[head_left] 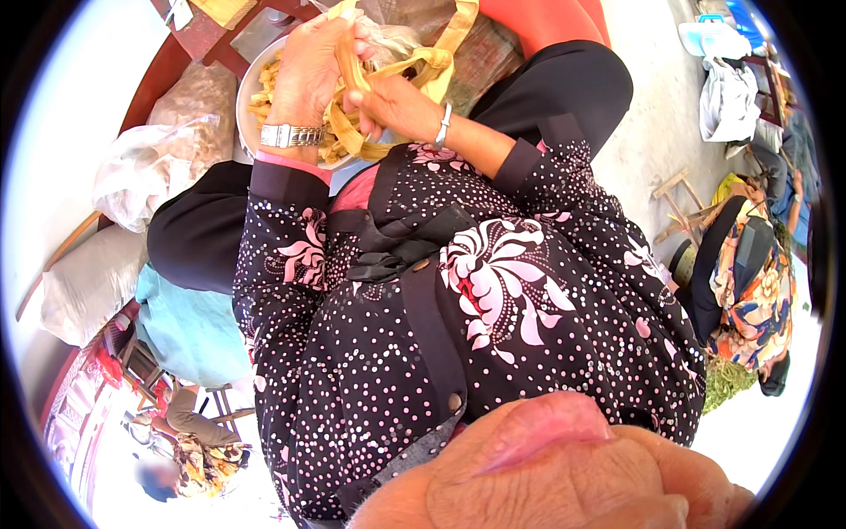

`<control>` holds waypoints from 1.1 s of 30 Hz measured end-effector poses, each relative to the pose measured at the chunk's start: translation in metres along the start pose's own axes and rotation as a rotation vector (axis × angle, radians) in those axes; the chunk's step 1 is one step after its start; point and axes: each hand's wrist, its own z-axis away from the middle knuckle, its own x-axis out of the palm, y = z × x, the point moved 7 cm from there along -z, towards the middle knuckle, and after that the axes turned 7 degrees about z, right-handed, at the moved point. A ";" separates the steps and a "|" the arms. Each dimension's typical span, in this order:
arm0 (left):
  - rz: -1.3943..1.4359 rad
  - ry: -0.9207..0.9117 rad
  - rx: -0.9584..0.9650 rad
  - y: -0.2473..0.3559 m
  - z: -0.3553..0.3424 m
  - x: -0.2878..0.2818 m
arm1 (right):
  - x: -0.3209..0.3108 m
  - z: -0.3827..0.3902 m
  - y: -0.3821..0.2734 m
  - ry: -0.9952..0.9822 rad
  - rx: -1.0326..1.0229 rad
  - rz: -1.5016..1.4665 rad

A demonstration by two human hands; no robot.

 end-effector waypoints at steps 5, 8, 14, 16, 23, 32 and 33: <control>-0.178 0.037 0.053 0.025 0.032 0.031 | -0.006 0.010 0.000 -0.101 -0.127 0.054; -0.348 -0.019 0.046 0.028 0.051 0.037 | -0.026 0.004 0.010 -0.050 0.075 -0.564; -0.555 -0.074 -0.056 0.008 0.086 0.043 | -0.065 -0.030 0.000 0.025 -0.124 -0.798; -0.526 -0.107 -0.122 0.000 0.092 0.049 | -0.099 -0.058 0.034 0.144 -0.124 -0.899; -0.478 -0.150 -0.123 0.012 0.118 0.059 | -0.097 -0.066 0.034 -0.069 -0.081 -1.019; -0.517 -0.386 -0.239 -0.020 0.121 0.065 | -0.088 -0.068 0.045 -0.036 -0.010 -0.853; -0.503 -0.423 -0.258 -0.022 0.125 0.071 | -0.094 -0.070 0.057 -0.011 0.002 -0.838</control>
